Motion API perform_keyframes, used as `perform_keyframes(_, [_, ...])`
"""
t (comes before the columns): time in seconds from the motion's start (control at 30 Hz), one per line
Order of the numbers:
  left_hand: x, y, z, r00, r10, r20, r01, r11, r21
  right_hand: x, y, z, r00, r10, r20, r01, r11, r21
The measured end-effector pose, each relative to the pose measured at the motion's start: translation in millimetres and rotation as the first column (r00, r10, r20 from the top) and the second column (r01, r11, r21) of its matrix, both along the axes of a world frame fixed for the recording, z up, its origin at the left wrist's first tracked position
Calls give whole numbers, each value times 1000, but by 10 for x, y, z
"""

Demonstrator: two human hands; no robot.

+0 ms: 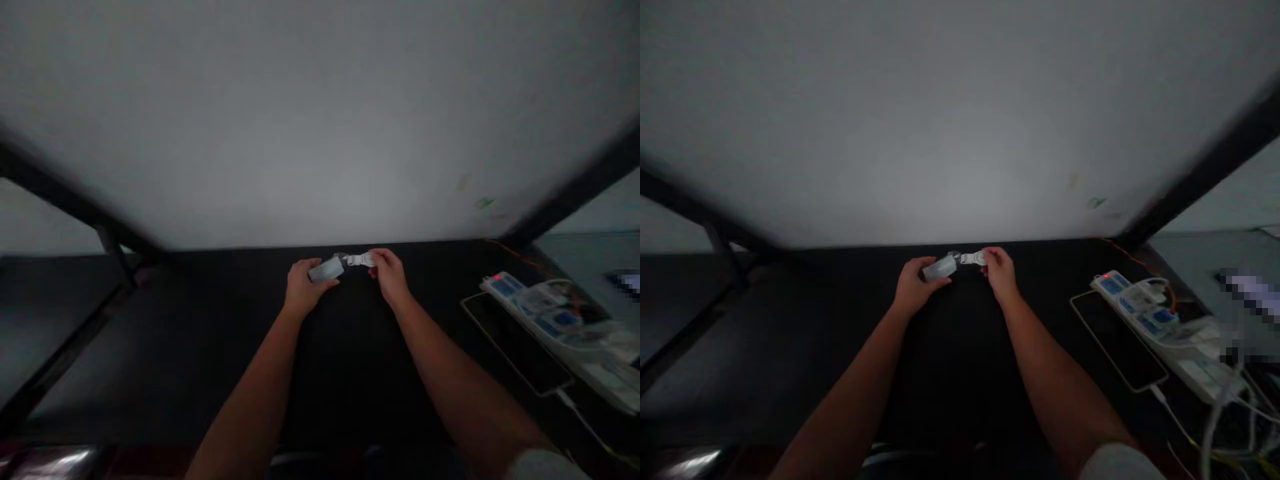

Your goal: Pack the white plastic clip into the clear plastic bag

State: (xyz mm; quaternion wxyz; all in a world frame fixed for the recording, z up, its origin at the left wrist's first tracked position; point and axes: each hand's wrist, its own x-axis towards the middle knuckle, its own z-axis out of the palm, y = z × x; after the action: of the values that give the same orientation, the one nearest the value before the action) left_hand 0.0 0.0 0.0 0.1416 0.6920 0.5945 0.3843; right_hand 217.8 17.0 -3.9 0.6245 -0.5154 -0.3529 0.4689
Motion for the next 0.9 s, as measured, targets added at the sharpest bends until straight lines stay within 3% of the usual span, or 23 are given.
perform_keyframes(0.3, [51, -4, -21, 993, -114, -13, 114, 991, 66, 8, -17, -21, 945, 299, 131, -302, 953, 1])
perform_keyframes(0.6, [52, -6, -25, 986, -163, -45, 165, 985, 53, 13, -17, -65, 897, 353, 267, -372, 928, 22])
perform_keyframes(0.9, [87, -17, -17, 971, -240, -22, 241, 969, 52, -8, -36, -37, 858, 469, 209, -489, 870, 58])
